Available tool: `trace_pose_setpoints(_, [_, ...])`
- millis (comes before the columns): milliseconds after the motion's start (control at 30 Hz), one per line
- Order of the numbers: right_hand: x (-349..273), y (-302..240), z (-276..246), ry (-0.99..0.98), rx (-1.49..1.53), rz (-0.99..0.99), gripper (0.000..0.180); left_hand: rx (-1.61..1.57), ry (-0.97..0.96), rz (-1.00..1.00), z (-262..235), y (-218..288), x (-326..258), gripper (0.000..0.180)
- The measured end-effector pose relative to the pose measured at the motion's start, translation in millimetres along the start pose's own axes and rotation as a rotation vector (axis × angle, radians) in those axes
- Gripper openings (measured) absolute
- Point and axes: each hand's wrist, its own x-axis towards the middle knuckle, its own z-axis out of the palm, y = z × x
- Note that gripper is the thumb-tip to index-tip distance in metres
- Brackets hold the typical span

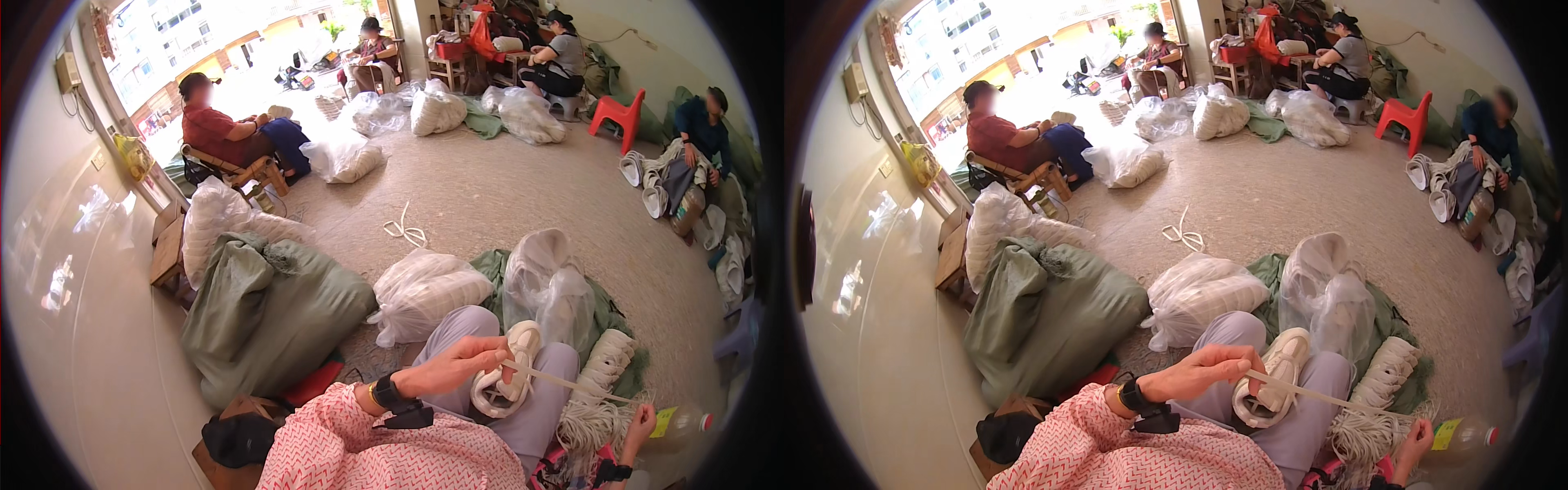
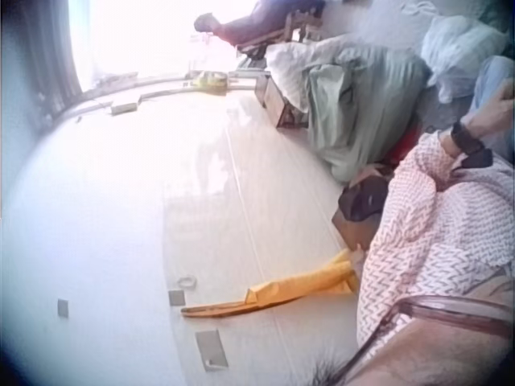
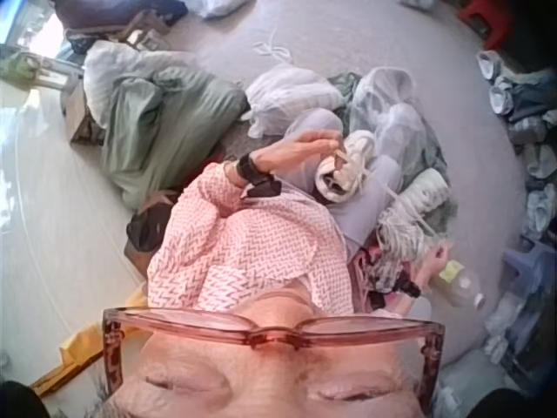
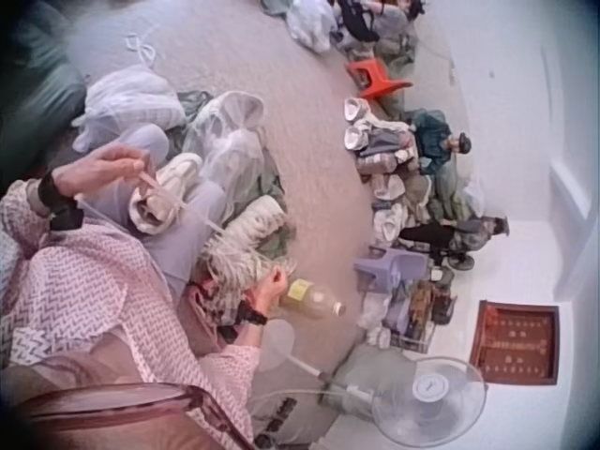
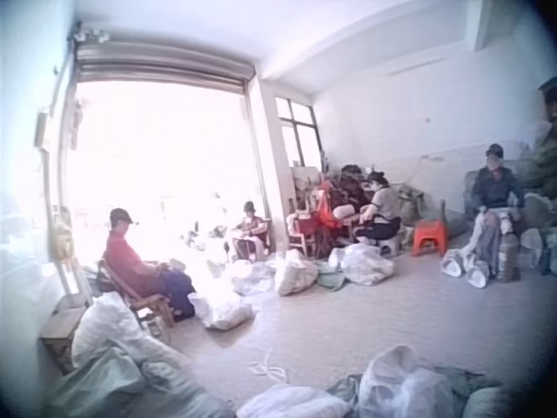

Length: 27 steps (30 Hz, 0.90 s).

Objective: Lacing a cream-colored sneaker while sitting on the floor in a production environment.

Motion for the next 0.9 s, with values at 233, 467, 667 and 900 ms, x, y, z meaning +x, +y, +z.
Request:
trace_pose_setpoints(233, [-5,114,-29,0.103,-0.142,0.041,0.013,0.026,0.046,-0.04,-21,7,-10,0.039])
trace_pose_setpoints(467, [-6,229,-146,0.144,-0.418,0.027,0.013,-0.131,0.086,-0.014,-52,-3,-16,0.039])
trace_pose_setpoints(667, [-22,246,-124,0.314,-0.592,0.034,0.018,0.016,0.124,-0.106,-35,-7,-7,0.041])
trace_pose_setpoints(900, [20,240,-173,0.6,-0.764,-0.194,0.016,0.054,0.133,-0.017,-33,-43,1,0.027])
